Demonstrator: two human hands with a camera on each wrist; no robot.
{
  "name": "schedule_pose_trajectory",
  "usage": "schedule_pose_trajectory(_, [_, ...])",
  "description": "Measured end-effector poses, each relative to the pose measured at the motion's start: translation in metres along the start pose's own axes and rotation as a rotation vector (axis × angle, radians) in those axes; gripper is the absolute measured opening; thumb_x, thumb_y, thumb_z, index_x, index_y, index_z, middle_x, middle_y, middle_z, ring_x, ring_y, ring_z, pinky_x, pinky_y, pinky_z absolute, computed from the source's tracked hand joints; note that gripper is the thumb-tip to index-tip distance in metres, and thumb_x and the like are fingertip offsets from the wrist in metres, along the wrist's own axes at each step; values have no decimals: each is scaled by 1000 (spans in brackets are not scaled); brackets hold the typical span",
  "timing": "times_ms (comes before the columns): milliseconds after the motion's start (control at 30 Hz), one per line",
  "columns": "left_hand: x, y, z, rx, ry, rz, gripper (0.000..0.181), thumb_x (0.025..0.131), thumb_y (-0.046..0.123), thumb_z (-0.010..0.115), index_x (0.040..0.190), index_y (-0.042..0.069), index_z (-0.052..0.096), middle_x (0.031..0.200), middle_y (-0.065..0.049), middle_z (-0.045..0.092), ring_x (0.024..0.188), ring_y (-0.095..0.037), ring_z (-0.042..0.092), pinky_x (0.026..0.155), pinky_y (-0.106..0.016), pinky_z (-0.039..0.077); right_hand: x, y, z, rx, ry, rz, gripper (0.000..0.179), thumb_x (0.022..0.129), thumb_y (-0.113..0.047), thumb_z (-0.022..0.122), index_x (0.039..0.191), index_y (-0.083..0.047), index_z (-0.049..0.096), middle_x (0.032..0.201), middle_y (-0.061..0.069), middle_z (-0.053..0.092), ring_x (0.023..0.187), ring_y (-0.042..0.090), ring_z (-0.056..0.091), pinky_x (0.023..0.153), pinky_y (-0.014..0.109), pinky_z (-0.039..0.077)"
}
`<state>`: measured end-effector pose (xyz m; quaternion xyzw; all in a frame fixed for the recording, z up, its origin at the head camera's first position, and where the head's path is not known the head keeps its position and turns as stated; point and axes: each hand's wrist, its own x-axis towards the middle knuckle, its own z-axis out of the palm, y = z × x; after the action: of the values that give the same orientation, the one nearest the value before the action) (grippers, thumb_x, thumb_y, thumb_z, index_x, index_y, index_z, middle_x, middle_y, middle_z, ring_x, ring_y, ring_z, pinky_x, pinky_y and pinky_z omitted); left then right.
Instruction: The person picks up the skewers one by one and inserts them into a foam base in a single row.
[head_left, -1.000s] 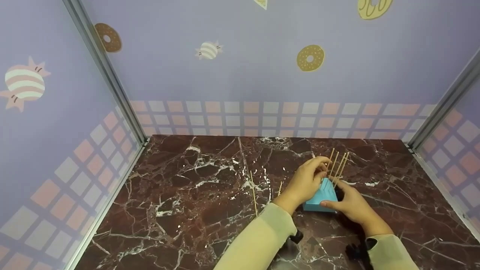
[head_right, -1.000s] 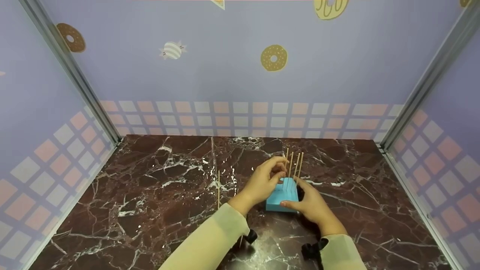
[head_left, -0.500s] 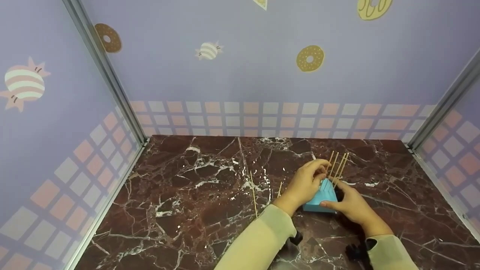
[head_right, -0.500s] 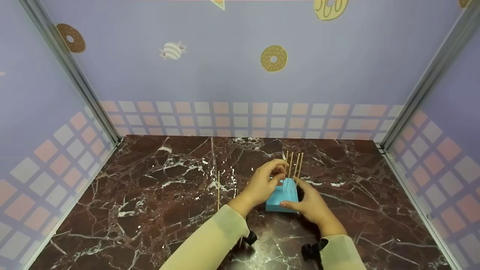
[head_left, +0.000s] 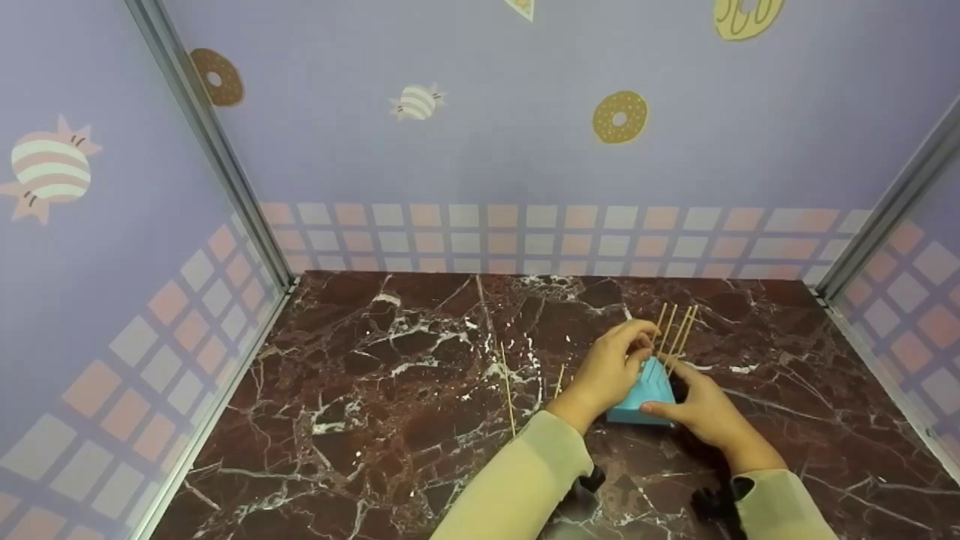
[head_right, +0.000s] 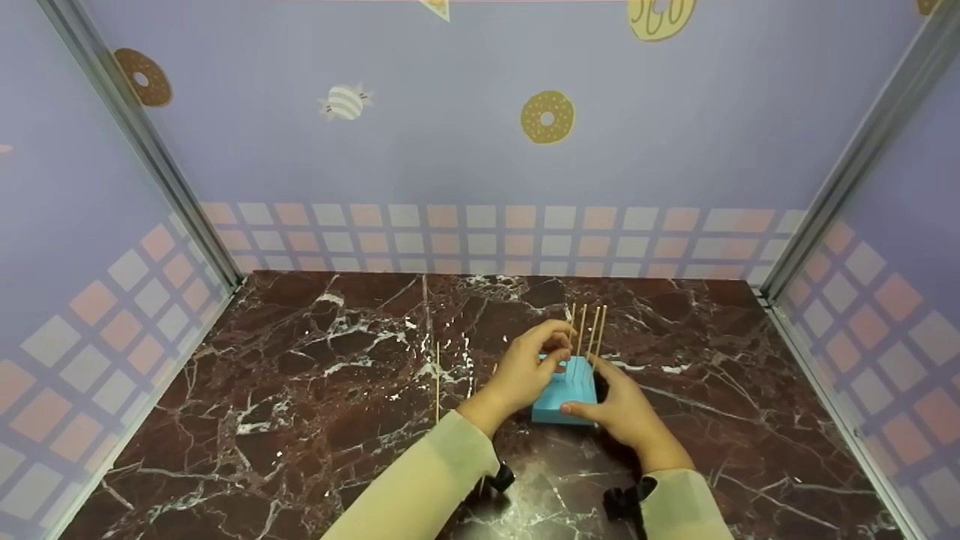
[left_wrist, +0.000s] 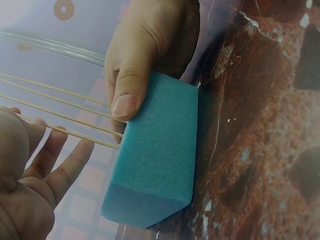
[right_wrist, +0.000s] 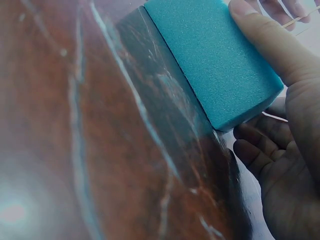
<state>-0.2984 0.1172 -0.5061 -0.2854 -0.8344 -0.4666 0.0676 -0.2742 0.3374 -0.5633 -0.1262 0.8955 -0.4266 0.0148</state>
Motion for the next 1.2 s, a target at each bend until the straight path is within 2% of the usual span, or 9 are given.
schedule_pose_trajectory(233, [-1, -1, 1, 3, 8, 0, 32, 115, 12, 64, 146, 19, 67, 125, -1, 75, 116, -7, 73, 104, -18, 59, -1, 0, 0, 0, 7, -4, 100, 96, -34, 93, 172, 5, 40, 175, 35, 42, 162, 60, 41, 129, 80, 36])
schedule_pose_trajectory(467, [-7, 1, -8, -38, -11, -54, 36, 115, 16, 65, 149, 25, 65, 129, 4, 74, 124, -7, 72, 111, -26, 60, -1, 1, 1, -30, 11, 12, 104, 95, -38, 94, 172, 5, 39, 174, 37, 42, 162, 62, 39, 129, 83, 34])
schedule_pose_trajectory(567, [-12, 3, -18, -65, -2, -62, 36, 115, 15, 66, 149, 25, 66, 131, 2, 73, 123, -7, 72, 112, -29, 61, 0, 1, 1, -35, 14, 8, 104, 95, -38, 94, 171, 7, 39, 174, 38, 42, 161, 62, 39, 128, 83, 34])
schedule_pose_trajectory(800, [-25, 3, -52, -139, 49, -52, 36, 113, 18, 71, 149, 19, 66, 132, -6, 73, 114, -9, 71, 105, -22, 61, -1, 0, 1, -43, 9, 13, 104, 95, -39, 94, 172, 6, 39, 174, 37, 42, 162, 62, 38, 128, 83, 35])
schedule_pose_trajectory(1067, [-38, -3, -88, -179, 154, -114, 38, 109, 25, 77, 146, 18, 68, 130, -7, 74, 117, -25, 72, 93, -24, 62, -1, -1, 1, -29, -12, 50, 107, 95, -42, 94, 174, 1, 37, 177, 38, 36, 164, 63, 32, 128, 83, 34])
schedule_pose_trajectory(1200, [-41, -9, -102, -188, 185, -145, 38, 108, 26, 79, 144, 16, 69, 127, -5, 73, 116, -28, 73, 97, -29, 64, -1, -1, 1, -32, -13, 48, 107, 95, -41, 94, 174, 1, 37, 177, 39, 34, 164, 64, 30, 129, 83, 33])
